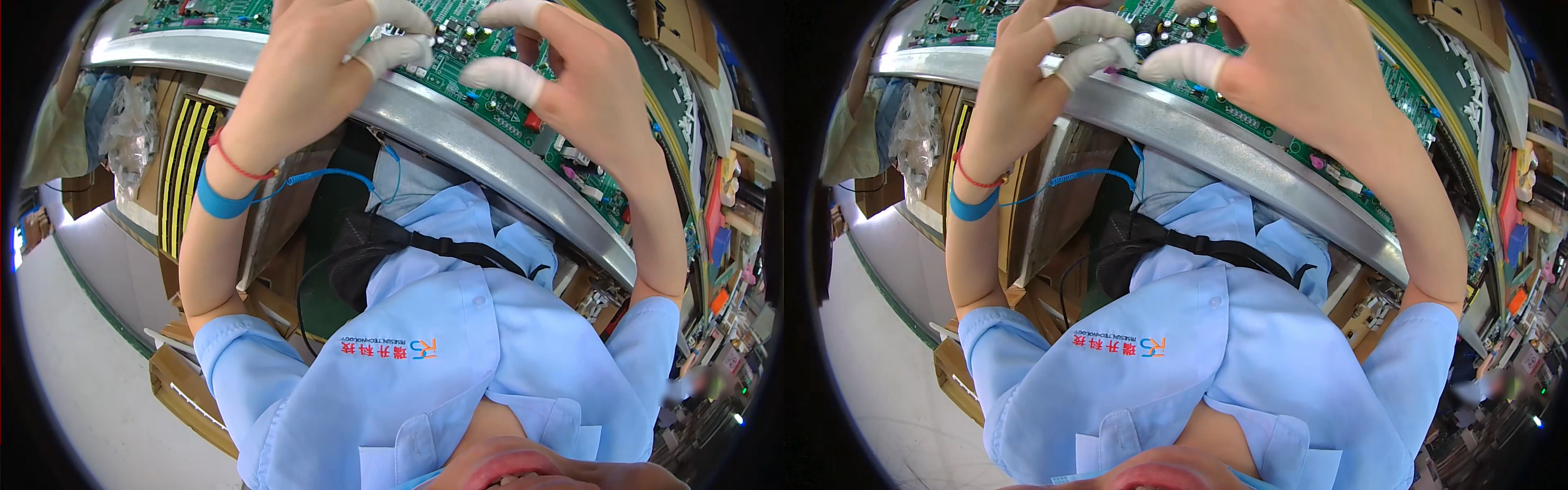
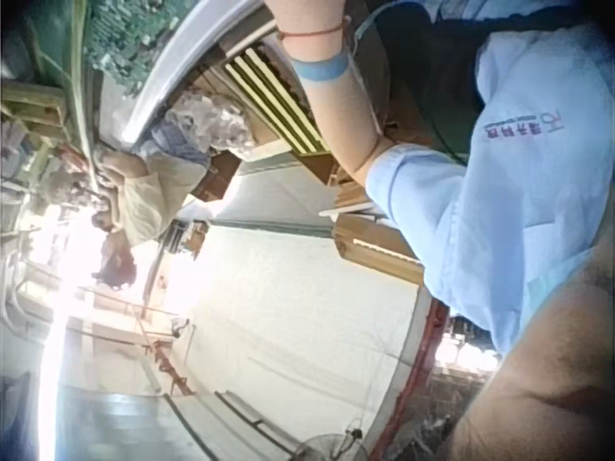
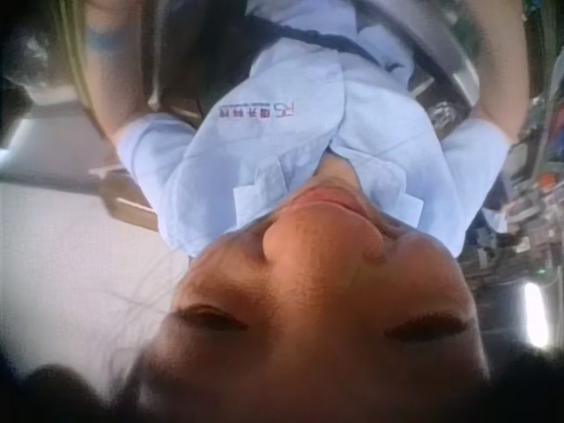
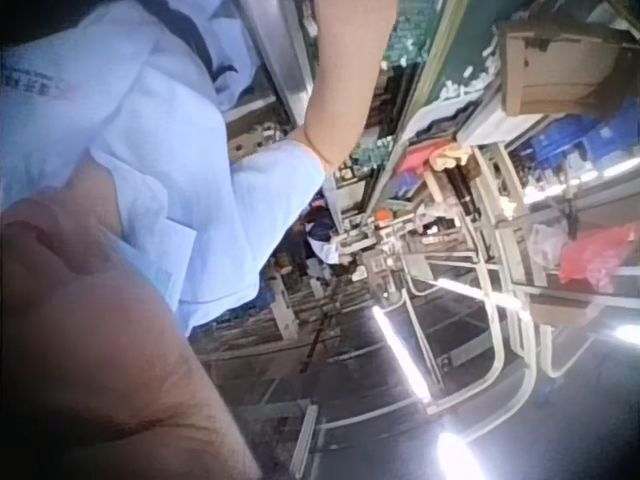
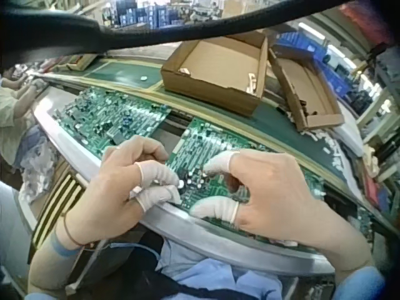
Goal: Assembling electronic components onto printed circuit boards on a factory production line.
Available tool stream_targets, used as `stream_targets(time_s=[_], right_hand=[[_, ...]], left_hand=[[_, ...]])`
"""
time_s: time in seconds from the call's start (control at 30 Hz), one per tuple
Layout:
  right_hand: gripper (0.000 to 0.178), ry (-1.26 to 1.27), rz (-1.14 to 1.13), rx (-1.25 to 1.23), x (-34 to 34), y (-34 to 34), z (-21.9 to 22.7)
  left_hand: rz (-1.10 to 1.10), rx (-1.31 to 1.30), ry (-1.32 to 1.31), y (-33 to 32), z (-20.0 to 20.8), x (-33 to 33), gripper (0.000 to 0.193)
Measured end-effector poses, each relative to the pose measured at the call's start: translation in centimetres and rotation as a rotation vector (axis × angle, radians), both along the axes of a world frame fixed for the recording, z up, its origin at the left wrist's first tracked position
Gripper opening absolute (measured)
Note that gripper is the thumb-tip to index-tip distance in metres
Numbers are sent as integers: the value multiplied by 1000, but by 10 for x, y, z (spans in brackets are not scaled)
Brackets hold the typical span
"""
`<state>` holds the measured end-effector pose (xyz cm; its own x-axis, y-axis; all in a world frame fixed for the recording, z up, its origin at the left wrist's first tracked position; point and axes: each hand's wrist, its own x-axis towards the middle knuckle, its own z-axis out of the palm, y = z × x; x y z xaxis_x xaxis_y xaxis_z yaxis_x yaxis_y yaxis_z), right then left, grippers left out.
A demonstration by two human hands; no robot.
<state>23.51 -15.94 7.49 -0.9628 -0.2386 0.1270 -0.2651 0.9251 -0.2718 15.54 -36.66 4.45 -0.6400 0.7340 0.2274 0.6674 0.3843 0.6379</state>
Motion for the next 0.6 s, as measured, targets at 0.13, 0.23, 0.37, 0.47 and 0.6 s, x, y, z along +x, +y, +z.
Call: stream_targets(time_s=[0.13,0.23,0.37,0.47,0.6], right_hand=[[41,18,-68,-220,24,22,-15],[39,-58,-133,-289,38,40,-15],[36,-131,-230,-349,49,66,-23],[35,-102,-217,-350,53,77,-34],[35,-151,-226,-347,61,83,-36]], left_hand=[[-100,-106,132,20,-26,-7,11],[-356,598,442,29,-65,-20,11],[-130,-209,236,29,-21,-1,11],[-115,-241,235,28,-23,-1,11],[-105,-261,210,26,-20,-1,12]])
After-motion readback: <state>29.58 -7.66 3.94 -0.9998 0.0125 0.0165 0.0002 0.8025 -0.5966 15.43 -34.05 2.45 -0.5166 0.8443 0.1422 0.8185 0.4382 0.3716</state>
